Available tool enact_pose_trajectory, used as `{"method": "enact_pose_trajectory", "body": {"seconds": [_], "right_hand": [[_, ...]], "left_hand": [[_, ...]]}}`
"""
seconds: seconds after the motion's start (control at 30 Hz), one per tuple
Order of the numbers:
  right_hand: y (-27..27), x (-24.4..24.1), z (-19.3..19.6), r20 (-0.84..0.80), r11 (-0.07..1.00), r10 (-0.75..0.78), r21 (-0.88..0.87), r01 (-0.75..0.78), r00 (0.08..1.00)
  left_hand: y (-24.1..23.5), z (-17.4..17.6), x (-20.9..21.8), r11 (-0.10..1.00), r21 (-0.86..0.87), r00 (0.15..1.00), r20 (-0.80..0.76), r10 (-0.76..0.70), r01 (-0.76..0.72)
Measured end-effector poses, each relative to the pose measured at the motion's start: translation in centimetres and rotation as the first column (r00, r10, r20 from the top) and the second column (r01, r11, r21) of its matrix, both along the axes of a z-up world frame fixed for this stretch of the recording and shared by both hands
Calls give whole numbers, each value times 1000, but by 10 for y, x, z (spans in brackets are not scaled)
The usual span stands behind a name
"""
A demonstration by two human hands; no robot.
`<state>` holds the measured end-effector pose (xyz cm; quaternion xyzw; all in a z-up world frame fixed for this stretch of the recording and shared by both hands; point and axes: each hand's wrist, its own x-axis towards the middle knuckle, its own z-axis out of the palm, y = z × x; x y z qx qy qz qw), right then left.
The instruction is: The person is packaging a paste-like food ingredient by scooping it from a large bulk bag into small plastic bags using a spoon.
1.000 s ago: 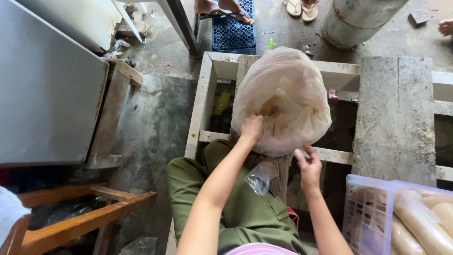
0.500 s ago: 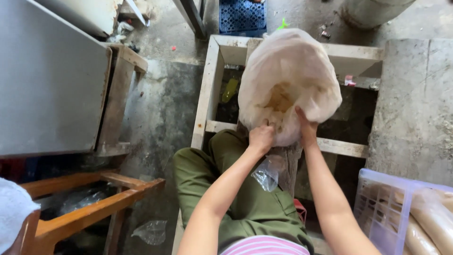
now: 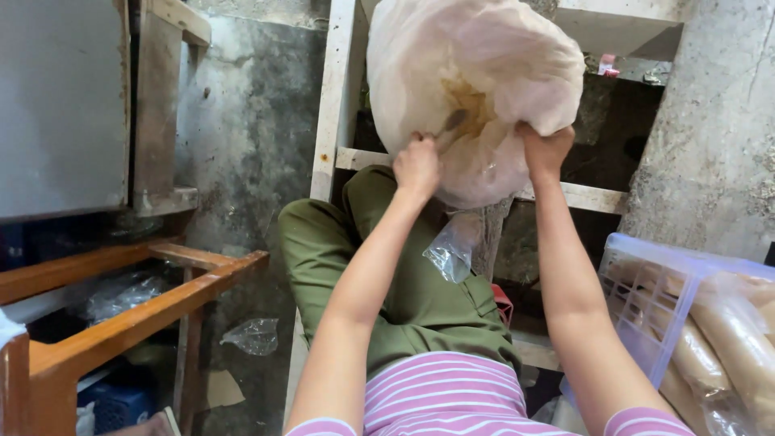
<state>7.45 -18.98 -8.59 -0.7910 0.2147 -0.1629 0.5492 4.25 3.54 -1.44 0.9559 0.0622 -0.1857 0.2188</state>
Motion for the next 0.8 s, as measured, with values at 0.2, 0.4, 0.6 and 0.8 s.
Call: {"method": "enact_pose_trajectory", "body": {"seconds": [0.2, 0.4, 0.6, 0.8], "right_hand": [[9, -10, 58, 63, 979, 93, -190, -79, 994], [37, -27, 121, 139, 936, 226, -306, -175, 964], [3, -4, 64, 21, 969, 125, -215, -118, 992], [-22, 7, 7, -135, 981, -80, 166, 102, 988]], "left_hand": [[-1, 14, 0, 991, -116, 997, -18, 70, -72], [-12, -61, 3, 786, -512, 936, -136, 326, -348], [-7, -117, 2, 686, -597, 902, -173, 396, -416], [-10, -83, 11, 697, -649, 937, -72, 343, -305]]}}
